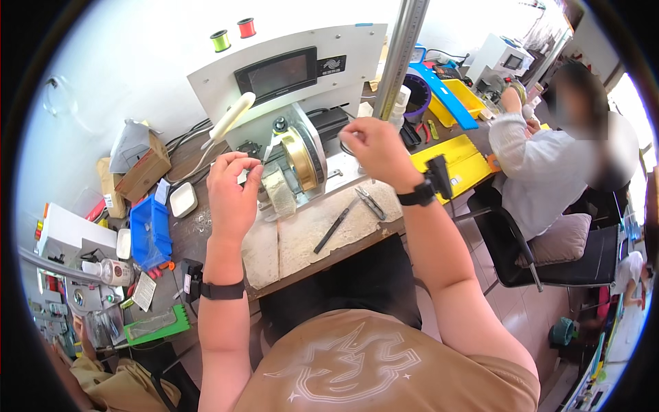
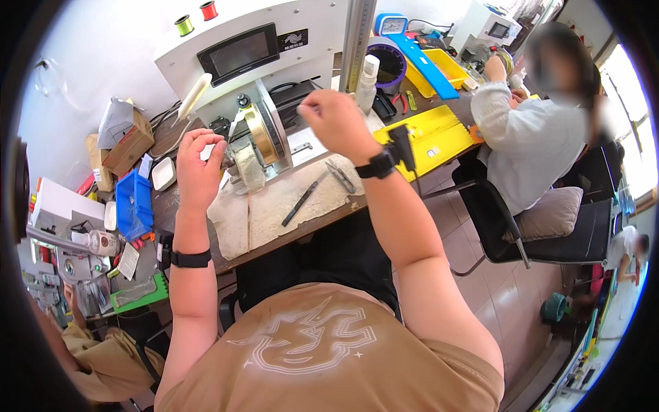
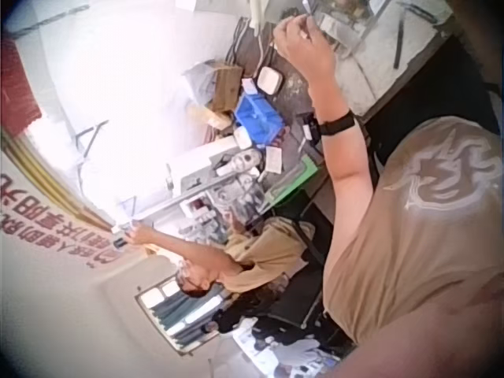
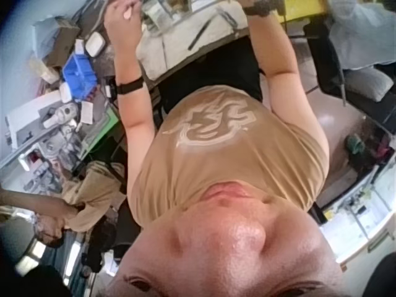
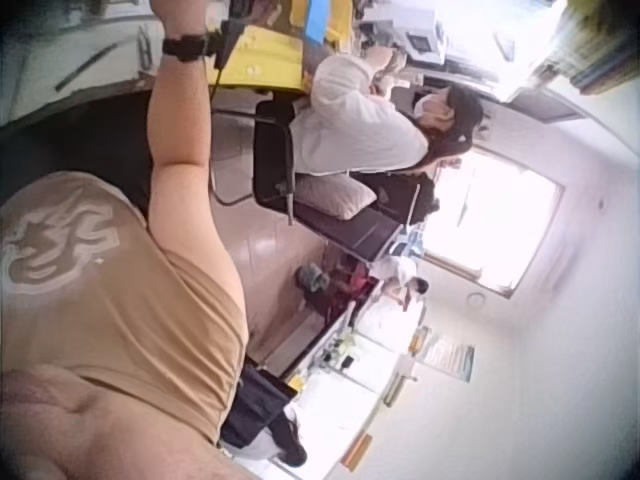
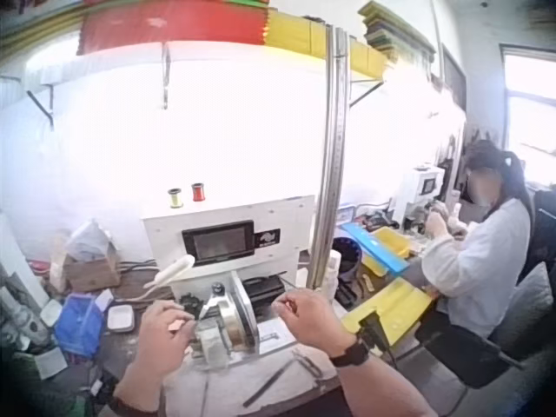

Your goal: Manually assembling small precision components using tweezers, brushes, and adhesive at a specialized assembly machine.

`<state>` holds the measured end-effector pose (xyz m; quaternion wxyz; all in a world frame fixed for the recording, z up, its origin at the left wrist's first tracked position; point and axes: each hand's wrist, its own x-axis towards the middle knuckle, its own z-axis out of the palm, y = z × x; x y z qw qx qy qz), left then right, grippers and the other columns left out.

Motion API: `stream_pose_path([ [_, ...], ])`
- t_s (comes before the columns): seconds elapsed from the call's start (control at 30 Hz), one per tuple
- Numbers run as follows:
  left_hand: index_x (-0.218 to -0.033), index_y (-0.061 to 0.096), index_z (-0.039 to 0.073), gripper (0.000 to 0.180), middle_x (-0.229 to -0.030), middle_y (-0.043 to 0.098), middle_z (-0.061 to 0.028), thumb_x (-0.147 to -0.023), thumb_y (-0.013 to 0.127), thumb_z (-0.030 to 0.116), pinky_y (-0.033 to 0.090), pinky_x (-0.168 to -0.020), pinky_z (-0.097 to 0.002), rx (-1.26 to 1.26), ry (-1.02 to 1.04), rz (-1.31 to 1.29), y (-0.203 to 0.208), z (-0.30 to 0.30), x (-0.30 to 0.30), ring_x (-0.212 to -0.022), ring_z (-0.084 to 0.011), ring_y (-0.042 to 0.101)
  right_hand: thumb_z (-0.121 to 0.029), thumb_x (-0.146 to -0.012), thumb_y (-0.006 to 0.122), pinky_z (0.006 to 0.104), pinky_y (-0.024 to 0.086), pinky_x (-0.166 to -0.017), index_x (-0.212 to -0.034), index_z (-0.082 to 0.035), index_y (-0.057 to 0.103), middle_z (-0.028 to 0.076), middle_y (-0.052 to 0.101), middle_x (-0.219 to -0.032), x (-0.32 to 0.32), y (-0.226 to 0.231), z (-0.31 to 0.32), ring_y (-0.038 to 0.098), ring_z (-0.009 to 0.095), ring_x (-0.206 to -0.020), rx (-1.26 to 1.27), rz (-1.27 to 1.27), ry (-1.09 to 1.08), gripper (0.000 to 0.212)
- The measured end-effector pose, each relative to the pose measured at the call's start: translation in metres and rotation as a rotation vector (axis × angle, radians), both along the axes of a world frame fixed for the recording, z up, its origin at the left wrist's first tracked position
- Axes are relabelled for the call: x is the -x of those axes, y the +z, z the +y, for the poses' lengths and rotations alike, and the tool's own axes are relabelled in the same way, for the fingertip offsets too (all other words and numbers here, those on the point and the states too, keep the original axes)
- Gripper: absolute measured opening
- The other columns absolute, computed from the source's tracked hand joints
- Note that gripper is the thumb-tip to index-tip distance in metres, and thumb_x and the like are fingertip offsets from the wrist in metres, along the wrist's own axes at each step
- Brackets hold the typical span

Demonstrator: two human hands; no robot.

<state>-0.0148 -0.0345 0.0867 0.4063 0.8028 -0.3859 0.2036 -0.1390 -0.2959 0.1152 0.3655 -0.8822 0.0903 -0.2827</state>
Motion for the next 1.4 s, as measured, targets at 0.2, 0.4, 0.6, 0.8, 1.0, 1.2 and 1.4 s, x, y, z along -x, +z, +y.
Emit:
stream_pose_path([
  [0.2,-0.104,0.073,0.001,0.018,-0.086,0.070,-0.0055,-0.094,0.074,0.015,0.049,-0.070,-0.0270,0.217,-0.016,0.366,0.010,0.017,0.044,-0.076,-0.0125,0.063,-0.013,-0.090,0.069,0.0401,0.050,-0.065,-0.087,-0.001,0.068,0.014,0.065,-0.077,0.037,0.019,0.009,0.064,0.032,-0.072,0.147,0.004,0.042,0.013],
  [0.4,-0.105,0.071,-0.001,0.017,-0.084,0.068,0.0013,-0.096,0.072,0.014,0.048,-0.069,-0.0213,0.273,-0.148,0.691,0.012,0.012,0.077,-0.074,-0.0047,0.058,-0.012,-0.089,0.070,0.0406,0.052,-0.065,-0.089,-0.004,0.069,0.012,0.065,-0.082,0.052,0.017,0.042,0.064,0.035,-0.073,0.259,-0.074,0.263,0.007],
  [0.6,-0.107,0.066,-0.001,0.016,-0.091,0.069,-0.0014,-0.097,0.071,0.011,0.050,-0.075,-0.0221,0.269,-0.339,0.916,0.011,-0.004,0.095,-0.083,-0.0076,0.063,-0.009,-0.087,0.074,0.0370,0.050,-0.060,-0.091,-0.006,0.070,0.009,0.064,-0.079,0.070,0.031,0.058,0.063,0.031,-0.067,0.196,-0.073,0.319,0.006],
  [0.8,-0.107,0.064,-0.001,0.014,-0.091,0.069,-0.0037,-0.097,0.070,0.009,0.052,-0.077,-0.0237,0.373,-0.490,1.014,0.014,-0.014,0.109,-0.084,-0.0097,0.065,-0.003,-0.086,0.075,0.0330,0.047,-0.057,-0.092,-0.005,0.071,0.008,0.064,-0.078,0.083,0.032,0.059,0.060,0.026,-0.064,0.111,-0.108,0.370,0.008],
  [1.0,-0.106,0.064,0.000,0.014,-0.090,0.069,-0.0039,-0.098,0.067,0.011,0.051,-0.074,-0.0238,0.431,-0.611,1.200,0.021,-0.020,0.115,-0.081,-0.0101,0.064,0.001,-0.086,0.074,0.0311,0.046,-0.056,-0.092,-0.002,0.071,0.009,0.064,-0.079,0.086,0.026,0.054,0.061,0.023,-0.064,0.048,-0.133,0.391,0.008],
  [1.2,-0.105,0.064,0.002,0.014,-0.089,0.068,-0.0029,-0.100,0.066,0.015,0.048,-0.070,-0.0217,0.519,-0.722,1.460,0.020,-0.027,0.117,-0.076,-0.0077,0.061,0.003,-0.083,0.076,0.0307,0.048,-0.056,-0.093,-0.002,0.072,0.009,0.066,-0.080,0.087,0.018,0.053,0.063,0.024,-0.066,0.051,-0.163,0.415,0.012],
  [1.4,-0.103,0.065,0.000,0.015,-0.087,0.064,0.0017,-0.100,0.067,0.014,0.044,-0.067,-0.0196,0.457,-0.651,1.154,0.019,-0.026,0.121,-0.076,-0.0036,0.054,0.003,-0.080,0.079,0.0315,0.050,-0.056,-0.098,-0.004,0.074,0.008,0.067,-0.080,0.087,0.014,0.048,0.065,0.023,-0.067,0.171,-0.235,0.369,0.021],
])
